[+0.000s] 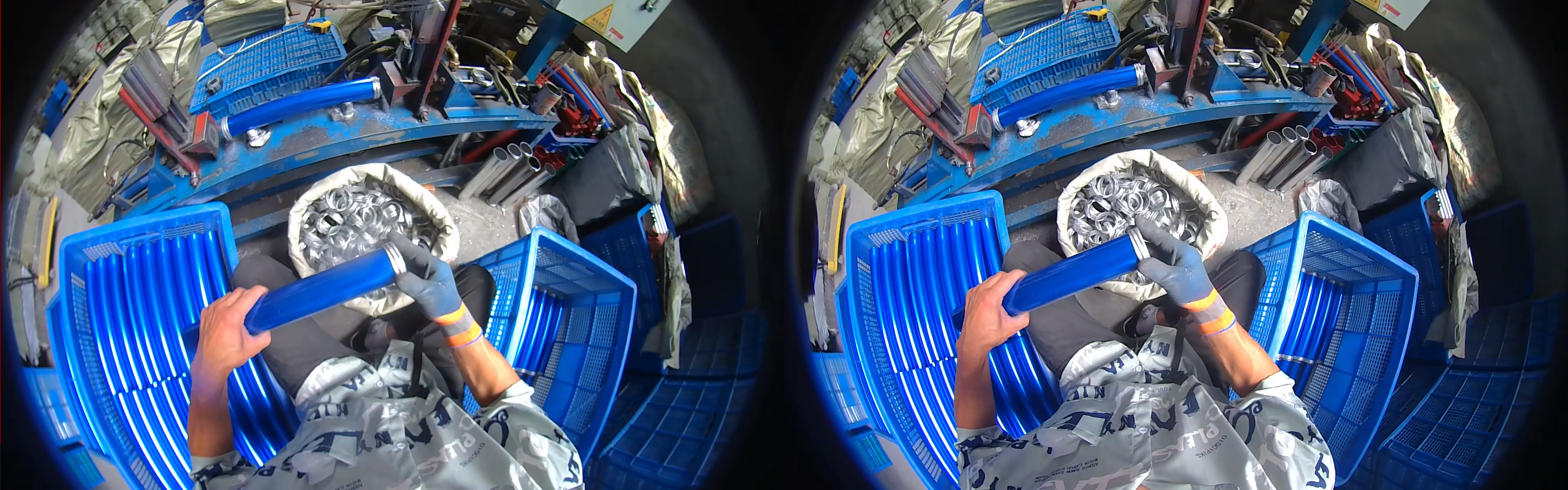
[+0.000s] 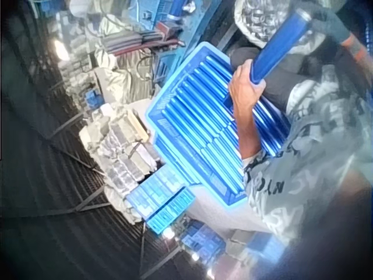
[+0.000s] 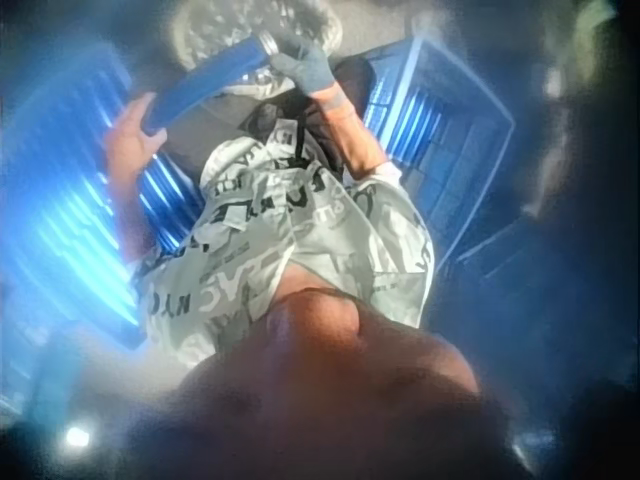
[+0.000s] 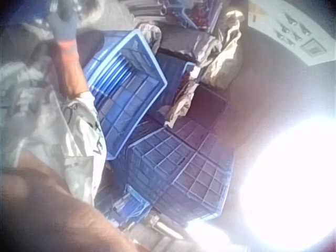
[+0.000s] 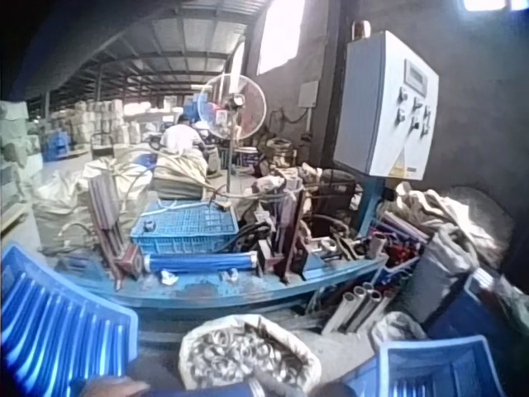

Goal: Fitting metal rings onto blue tubes and organizing them into crates in a factory environment.

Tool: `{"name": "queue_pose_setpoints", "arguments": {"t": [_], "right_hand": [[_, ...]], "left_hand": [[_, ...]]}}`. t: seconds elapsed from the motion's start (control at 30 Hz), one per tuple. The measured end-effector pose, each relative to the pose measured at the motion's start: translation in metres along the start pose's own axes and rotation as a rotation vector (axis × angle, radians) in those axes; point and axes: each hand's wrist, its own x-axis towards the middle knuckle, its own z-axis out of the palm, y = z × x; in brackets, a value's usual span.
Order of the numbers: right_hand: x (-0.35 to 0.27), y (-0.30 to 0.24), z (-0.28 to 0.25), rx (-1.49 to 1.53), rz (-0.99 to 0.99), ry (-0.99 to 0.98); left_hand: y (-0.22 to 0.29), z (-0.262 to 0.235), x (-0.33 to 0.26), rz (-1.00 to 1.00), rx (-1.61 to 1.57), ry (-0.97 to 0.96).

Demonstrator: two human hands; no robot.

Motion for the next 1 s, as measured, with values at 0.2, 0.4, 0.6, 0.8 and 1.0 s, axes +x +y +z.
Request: {"name": "queue_pose_setpoints", "arguments": {"t": [0.2, 0.4, 0.6, 0.8, 1.0], "right_hand": [[0.037, 0.028, -0.014, 0.072, -0.125, -0.073], [0.149, 0.114, -0.052, -0.252, 0.100, -0.016], [0.221, 0.224, -0.051, -1.453, -0.155, 0.075], [0.187, 0.230, -0.069, -1.565, -0.398, 0.010], [0.110, 0.148, -0.068, -1.614, -0.432, -0.154]], "left_hand": [[-0.007, 0.029, -0.009, -0.065, 0.011, 0.120], [-0.039, 0.054, -0.047, -0.307, -0.953, 0.413], [-0.044, 0.071, -0.059, -0.270, -1.184, 0.721], [-0.040, 0.089, -0.054, -0.268, -1.541, 0.823], [-0.029, 0.130, -0.017, -0.348, -1.847, 0.709]]}}
